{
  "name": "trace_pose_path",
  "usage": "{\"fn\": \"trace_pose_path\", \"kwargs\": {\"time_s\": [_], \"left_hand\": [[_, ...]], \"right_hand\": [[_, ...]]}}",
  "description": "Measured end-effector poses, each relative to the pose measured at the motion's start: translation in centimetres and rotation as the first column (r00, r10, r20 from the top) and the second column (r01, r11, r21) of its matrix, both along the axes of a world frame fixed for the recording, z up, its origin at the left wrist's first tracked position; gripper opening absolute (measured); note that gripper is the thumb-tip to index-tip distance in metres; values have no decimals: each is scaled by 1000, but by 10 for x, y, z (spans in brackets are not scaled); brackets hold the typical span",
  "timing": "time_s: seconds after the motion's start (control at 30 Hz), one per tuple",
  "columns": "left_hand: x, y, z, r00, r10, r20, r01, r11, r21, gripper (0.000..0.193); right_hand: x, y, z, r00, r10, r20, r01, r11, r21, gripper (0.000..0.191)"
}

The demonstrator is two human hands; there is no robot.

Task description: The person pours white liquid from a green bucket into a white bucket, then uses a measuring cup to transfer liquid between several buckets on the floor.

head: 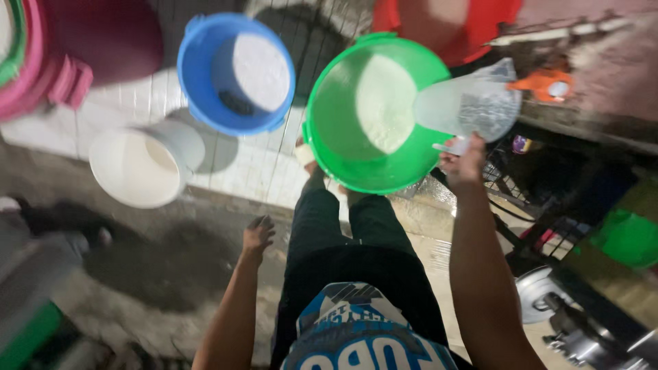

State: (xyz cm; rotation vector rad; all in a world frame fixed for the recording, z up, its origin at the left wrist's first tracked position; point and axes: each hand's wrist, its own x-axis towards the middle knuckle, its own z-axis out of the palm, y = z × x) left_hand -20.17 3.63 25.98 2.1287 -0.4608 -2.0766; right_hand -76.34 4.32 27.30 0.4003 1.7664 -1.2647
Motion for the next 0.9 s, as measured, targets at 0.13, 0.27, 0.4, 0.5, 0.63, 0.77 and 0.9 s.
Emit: {"fn": "trace_pose_path", "kwargs": {"time_s": [0.13,0.27,0.4,0.5,0.63,0.77,0.9], "left_hand": [[-33,36,-15,944,-319,86,329,890,-314,44],[-88,72,-31,841,-510,182,538,822,-184,60],[-127,119,-32,787,-550,279,603,781,-162,62],[-153,134,-32,780,-534,327,606,775,-180,63],[-190,112,-63,801,-522,293,587,780,-216,65],[-190,111,-78,861,-420,285,473,869,-147,67],[-141,195,-36,880,-315,357,318,947,51,69]], "right_hand": [[-13,15,-9,989,145,29,-138,977,-162,47],[-37,25,-24,984,168,56,-155,970,-186,58],[-57,34,-31,968,244,50,-239,967,-87,56],[-62,33,-33,958,278,72,-269,956,-114,53],[-67,31,-32,940,340,28,-338,939,-58,50],[-69,25,-30,934,354,49,-346,930,-121,48],[-59,15,-24,899,431,76,-423,900,-103,47]]}}
